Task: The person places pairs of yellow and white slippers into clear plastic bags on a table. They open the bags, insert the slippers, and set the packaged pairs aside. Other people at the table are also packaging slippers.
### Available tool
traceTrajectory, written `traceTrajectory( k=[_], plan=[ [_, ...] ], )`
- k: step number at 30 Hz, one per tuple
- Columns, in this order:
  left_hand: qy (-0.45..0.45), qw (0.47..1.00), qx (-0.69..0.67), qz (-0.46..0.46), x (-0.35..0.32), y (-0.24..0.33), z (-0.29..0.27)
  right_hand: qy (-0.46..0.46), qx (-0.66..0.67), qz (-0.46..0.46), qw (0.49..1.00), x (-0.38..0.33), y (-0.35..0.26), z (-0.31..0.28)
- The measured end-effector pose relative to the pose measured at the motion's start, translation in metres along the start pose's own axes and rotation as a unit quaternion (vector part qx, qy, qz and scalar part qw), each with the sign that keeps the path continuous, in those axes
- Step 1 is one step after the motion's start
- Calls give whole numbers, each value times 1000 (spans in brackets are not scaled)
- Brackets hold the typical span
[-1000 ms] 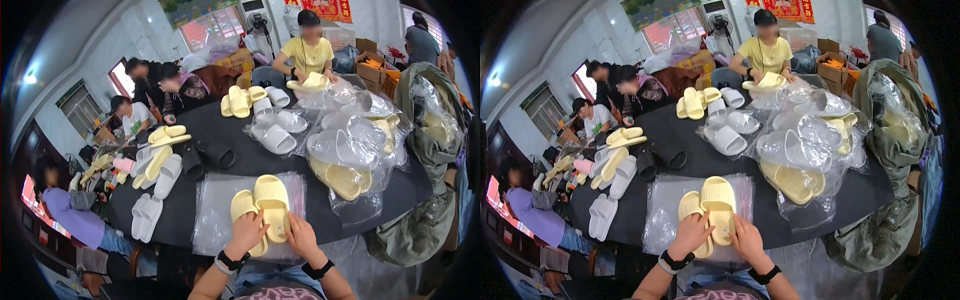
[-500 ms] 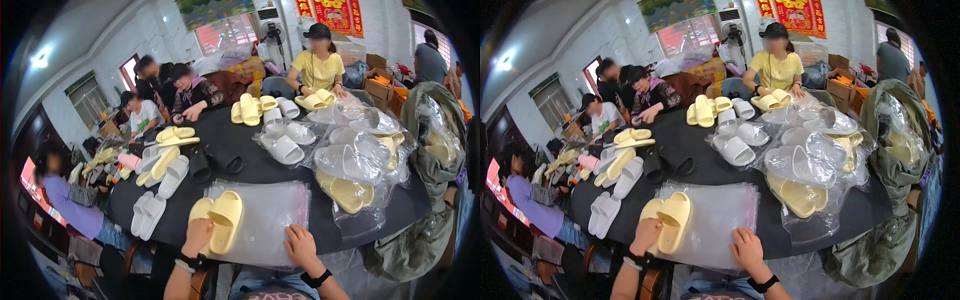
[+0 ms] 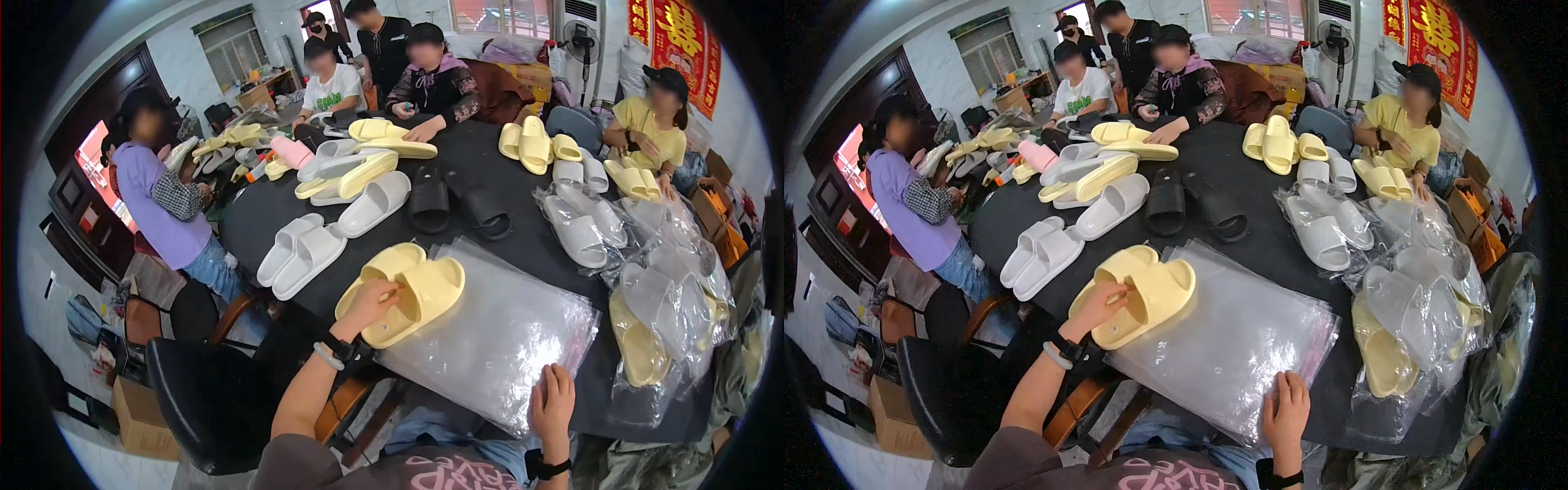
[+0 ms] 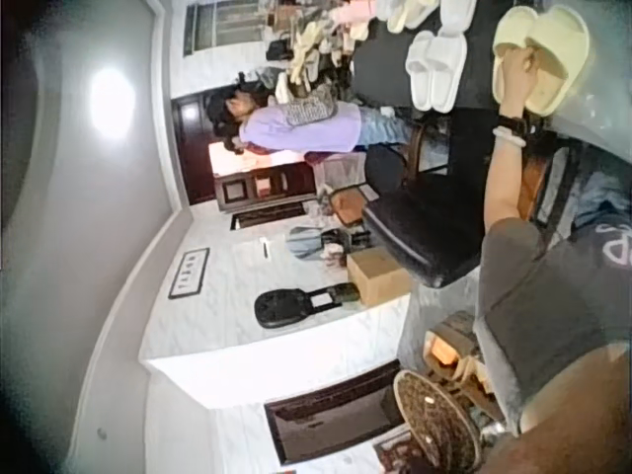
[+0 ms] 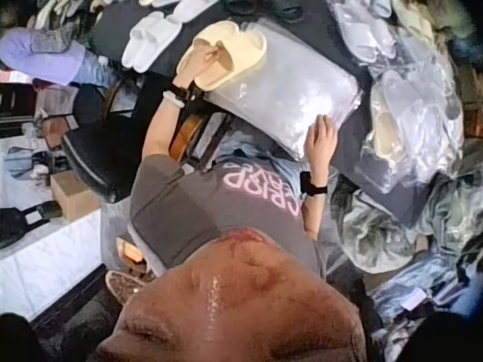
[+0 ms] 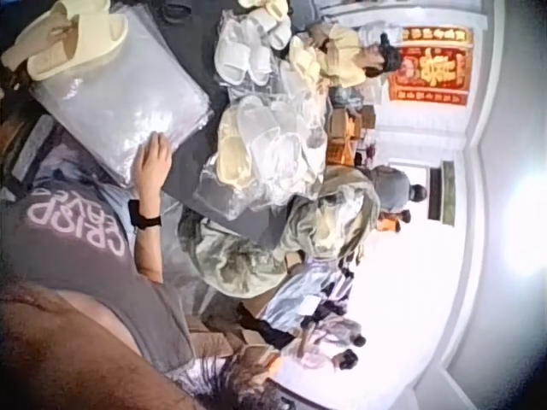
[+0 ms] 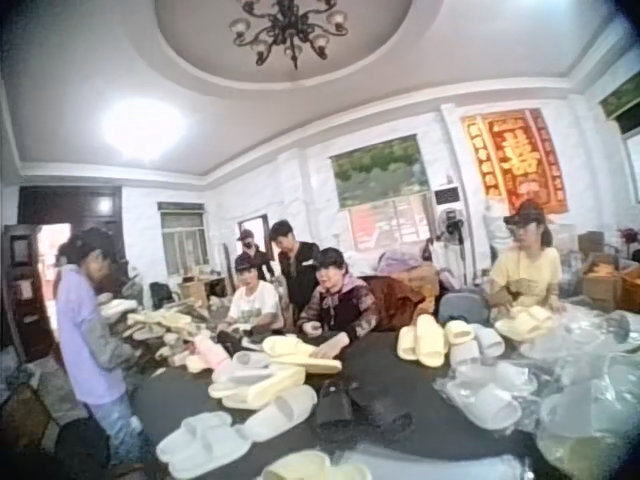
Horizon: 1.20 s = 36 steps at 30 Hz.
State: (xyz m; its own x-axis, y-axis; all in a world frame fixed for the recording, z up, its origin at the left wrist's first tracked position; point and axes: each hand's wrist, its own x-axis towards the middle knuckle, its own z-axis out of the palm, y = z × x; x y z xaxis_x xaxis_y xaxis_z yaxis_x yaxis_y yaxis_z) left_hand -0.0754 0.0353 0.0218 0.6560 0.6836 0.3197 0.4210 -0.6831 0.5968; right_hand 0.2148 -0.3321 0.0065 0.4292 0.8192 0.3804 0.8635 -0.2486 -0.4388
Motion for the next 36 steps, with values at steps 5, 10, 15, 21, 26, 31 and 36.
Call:
traceTrajectory(
  k=[5, 10, 15, 21, 26, 31, 36],
  plan=[
    [58, 988, -86, -116, 8, -40, -56, -20, -13, 15, 1000, 4, -5, -2],
    [24, 986, -27, -163, -19, -39, -68, -17, -18, 27, 999, 4, -4, 2],
    [46, 993, 42, -100, -44, -77, -59, -25, -34, 28, 999, 5, -9, 1],
    [110, 983, 61, -136, -30, -130, -77, -28, -33, 14, 999, 6, -3, 2],
    [100, 970, 120, -184, -8, -154, -102, -21, -36, 15, 999, 6, -6, 3],
    [150, 949, 231, -154, 9, -176, -118, -6, -35, 20, 999, 6, -7, 2],
    [196, 942, 174, -212, 10, -261, -141, -14, -25, 19, 999, 8, -7, 7]
  ],
)
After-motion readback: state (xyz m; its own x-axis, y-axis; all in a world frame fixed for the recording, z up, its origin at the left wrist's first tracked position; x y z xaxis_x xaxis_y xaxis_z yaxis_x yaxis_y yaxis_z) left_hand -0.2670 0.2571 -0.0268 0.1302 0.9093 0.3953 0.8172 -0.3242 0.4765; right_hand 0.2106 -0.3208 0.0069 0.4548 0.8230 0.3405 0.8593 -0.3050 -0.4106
